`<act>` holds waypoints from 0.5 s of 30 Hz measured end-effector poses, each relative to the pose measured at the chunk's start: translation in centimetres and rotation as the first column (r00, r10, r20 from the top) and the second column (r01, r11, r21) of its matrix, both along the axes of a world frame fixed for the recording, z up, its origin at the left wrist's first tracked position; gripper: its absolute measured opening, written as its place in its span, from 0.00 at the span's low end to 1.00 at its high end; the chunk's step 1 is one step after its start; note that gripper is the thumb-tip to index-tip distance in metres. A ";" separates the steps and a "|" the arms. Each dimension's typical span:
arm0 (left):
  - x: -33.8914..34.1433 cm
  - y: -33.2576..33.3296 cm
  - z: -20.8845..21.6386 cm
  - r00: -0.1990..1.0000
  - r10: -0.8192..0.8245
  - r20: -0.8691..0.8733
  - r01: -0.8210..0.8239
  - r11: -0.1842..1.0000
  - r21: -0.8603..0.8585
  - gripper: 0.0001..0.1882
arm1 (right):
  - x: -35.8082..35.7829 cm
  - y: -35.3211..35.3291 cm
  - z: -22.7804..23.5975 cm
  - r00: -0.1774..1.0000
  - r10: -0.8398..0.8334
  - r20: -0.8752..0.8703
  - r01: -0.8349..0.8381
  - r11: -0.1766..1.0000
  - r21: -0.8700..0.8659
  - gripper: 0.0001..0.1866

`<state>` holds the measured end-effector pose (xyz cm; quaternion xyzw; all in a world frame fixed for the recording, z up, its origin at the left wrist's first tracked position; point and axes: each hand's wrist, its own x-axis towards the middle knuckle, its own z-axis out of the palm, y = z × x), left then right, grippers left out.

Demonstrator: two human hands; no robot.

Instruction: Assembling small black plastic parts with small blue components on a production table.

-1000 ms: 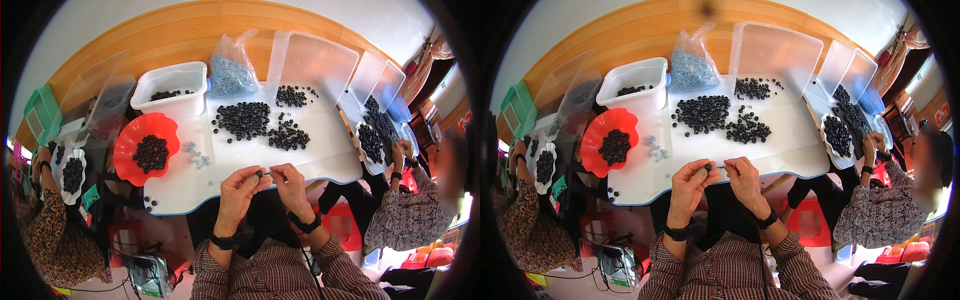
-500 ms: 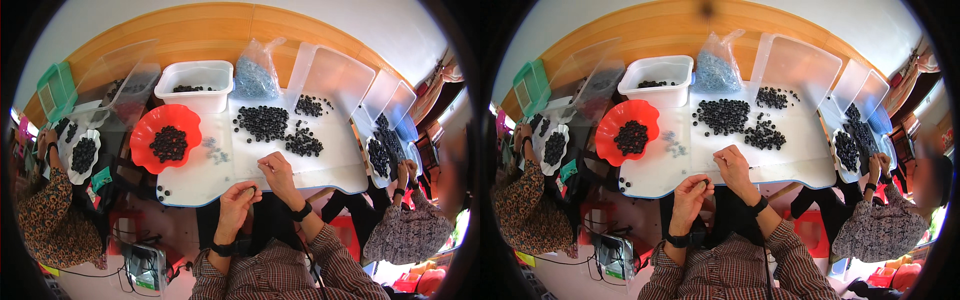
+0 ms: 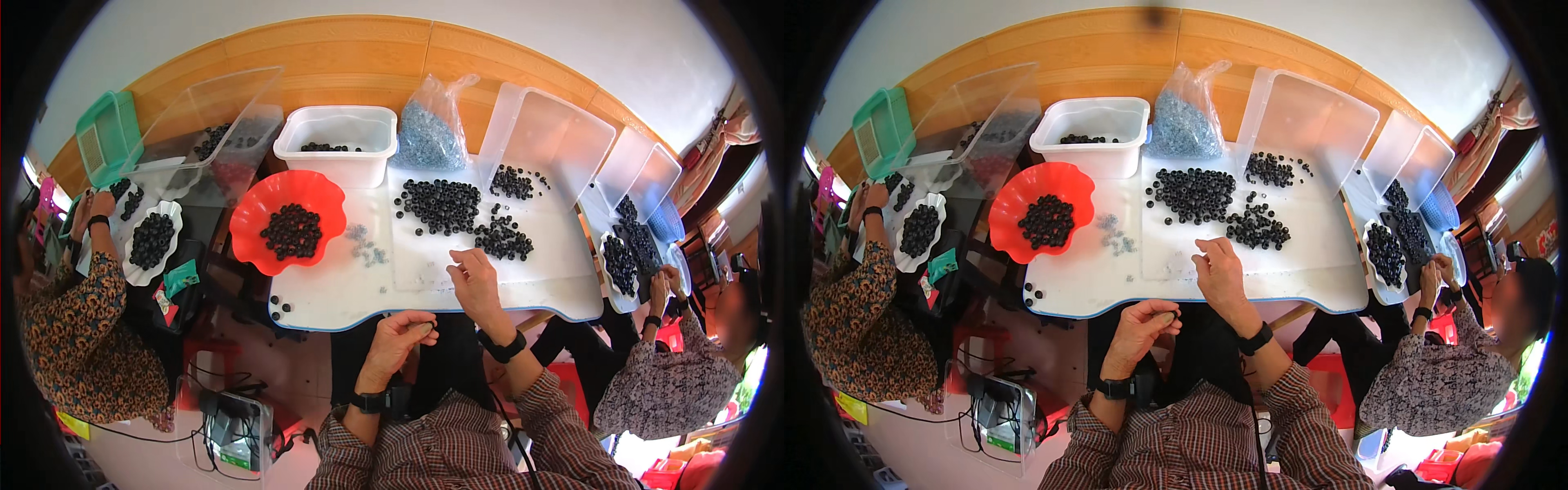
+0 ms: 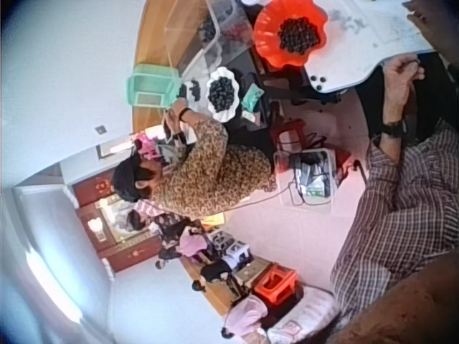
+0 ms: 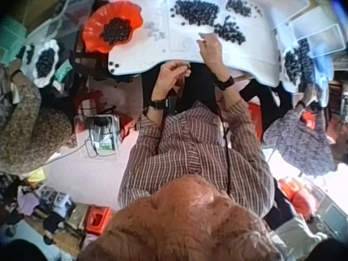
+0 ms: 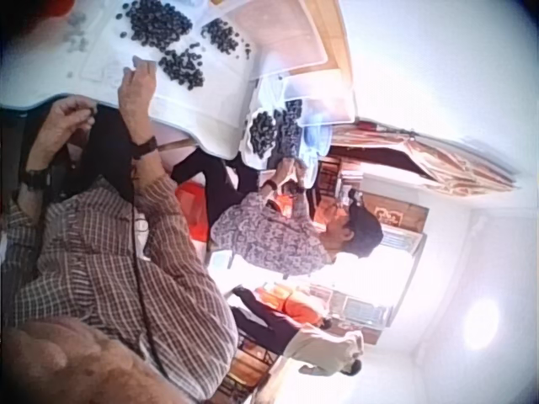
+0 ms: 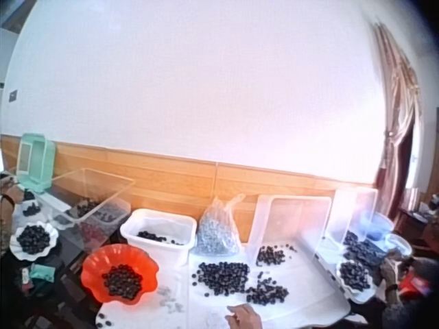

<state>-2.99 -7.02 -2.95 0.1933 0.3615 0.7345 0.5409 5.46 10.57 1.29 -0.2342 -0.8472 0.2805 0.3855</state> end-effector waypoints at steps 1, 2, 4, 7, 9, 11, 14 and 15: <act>0.1 -0.2 -0.1 1.000 0.005 -0.002 -0.005 1.000 0.001 0.10 | 0.2 -0.8 1.2 1.000 0.005 -0.002 -0.005 1.000 0.001 0.12; 0.2 -0.3 -0.4 0.998 -0.032 -0.046 0.030 0.998 -0.054 0.10 | 0.5 -1.7 2.6 0.999 0.051 0.005 -0.051 0.998 -0.045 0.11; 0.4 -0.2 -0.8 0.994 -0.067 -0.087 0.057 0.993 -0.108 0.10 | 1.1 -4.2 6.9 0.991 0.130 0.009 -0.128 0.985 -0.113 0.08; 0.2 0.0 -1.5 0.999 -0.040 -0.022 0.036 0.988 -0.150 0.11 | 2.3 -8.8 13.3 0.937 0.347 -0.045 -0.350 0.928 -0.132 0.12; -0.3 -0.1 -2.4 0.877 -0.026 -0.480 -0.041 0.991 -0.129 0.12 | 3.0 -11.1 16.1 0.849 0.512 -0.131 -0.526 0.844 -0.107 0.13; -0.7 -0.5 -1.9 0.991 -0.118 -0.066 0.092 0.946 -0.311 0.12 | 2.4 -13.9 18.0 0.664 0.703 -0.255 -0.747 0.632 -0.206 0.18; 1.7 0.9 -1.9 0.991 -0.118 -0.057 0.099 0.959 -0.264 0.12 | 2.3 -15.3 20.6 0.465 0.795 -0.389 -0.881 0.461 -0.111 0.16; 1.5 1.6 -2.7 0.983 -0.179 -0.036 0.166 0.958 -0.235 0.12 | 2.3 -15.8 20.8 0.381 0.805 -0.455 -0.920 0.378 -0.102 0.16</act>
